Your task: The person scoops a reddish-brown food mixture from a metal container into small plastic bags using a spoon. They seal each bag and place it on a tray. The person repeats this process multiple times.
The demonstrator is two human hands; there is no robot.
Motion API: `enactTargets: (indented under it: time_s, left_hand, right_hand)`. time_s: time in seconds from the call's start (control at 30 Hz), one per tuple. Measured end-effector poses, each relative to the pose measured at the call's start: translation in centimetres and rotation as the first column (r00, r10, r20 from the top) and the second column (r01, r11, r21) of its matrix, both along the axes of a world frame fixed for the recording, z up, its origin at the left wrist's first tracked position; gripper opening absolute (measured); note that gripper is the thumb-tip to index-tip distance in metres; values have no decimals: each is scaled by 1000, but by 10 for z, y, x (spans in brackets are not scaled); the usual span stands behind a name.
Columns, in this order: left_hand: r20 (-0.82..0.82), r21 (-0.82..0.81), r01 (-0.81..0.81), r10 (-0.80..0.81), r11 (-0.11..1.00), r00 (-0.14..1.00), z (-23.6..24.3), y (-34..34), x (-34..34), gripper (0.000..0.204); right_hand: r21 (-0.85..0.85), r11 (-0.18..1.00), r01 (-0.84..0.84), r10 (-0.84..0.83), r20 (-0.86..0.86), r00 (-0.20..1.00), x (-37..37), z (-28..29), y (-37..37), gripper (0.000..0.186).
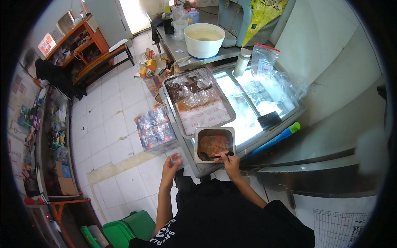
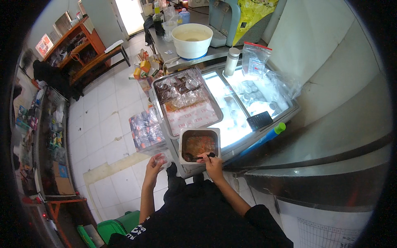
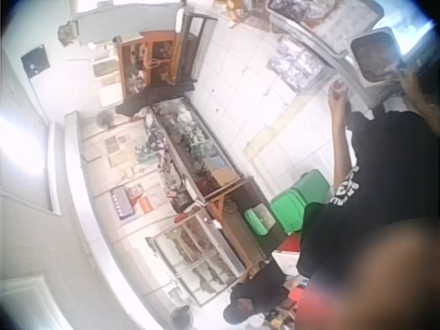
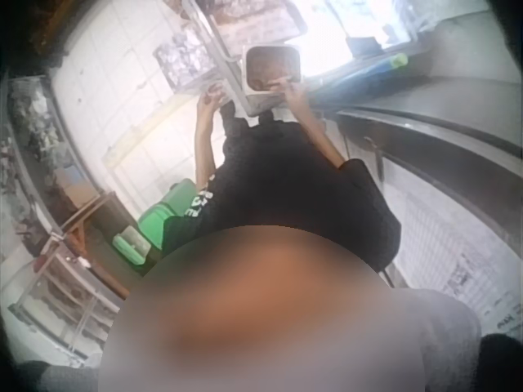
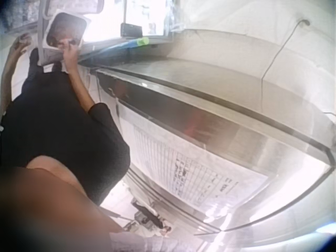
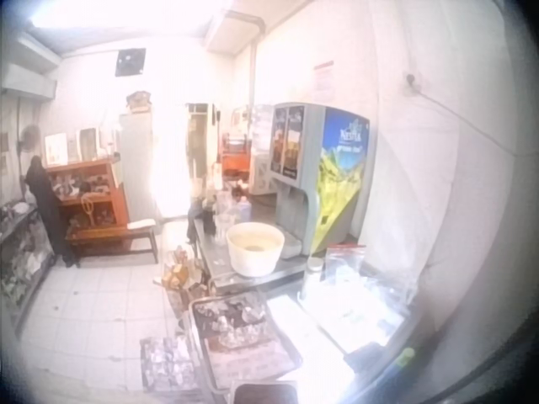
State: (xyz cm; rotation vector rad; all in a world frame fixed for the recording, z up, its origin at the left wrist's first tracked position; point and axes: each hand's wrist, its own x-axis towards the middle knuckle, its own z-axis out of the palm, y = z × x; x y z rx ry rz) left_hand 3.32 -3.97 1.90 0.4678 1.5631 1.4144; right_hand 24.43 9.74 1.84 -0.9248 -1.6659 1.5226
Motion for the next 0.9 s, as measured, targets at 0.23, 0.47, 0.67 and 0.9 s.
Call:
enactTargets:
  time_s: [0.23, 0.47, 0.67, 0.9]
  left_hand:
    - [-32, 26, 6, -5, 1000, 999, 3, 6, -4, 45]
    - [-31, 41, 30, -29, 999, 999, 15, 18, -18, 40]
    - [-126, 96, 159, -146, 983, 981, 10, 42, -35, 40]
    - [-357, 137, 320, -254, 938, 899, 7, 72, -32, 44]
  right_hand:
    - [-327, 910, 257, -356, -291, 888, 7, -29, -11, 14]
    - [-577, 714, 397, -602, -215, 769, 31, -49, -15, 15]
    - [-730, 569, 378, -694, -181, 697, 36, -51, -13, 15]
    - [-777, 510, 370, -765, -213, 608, 51, -34, 9, 13]
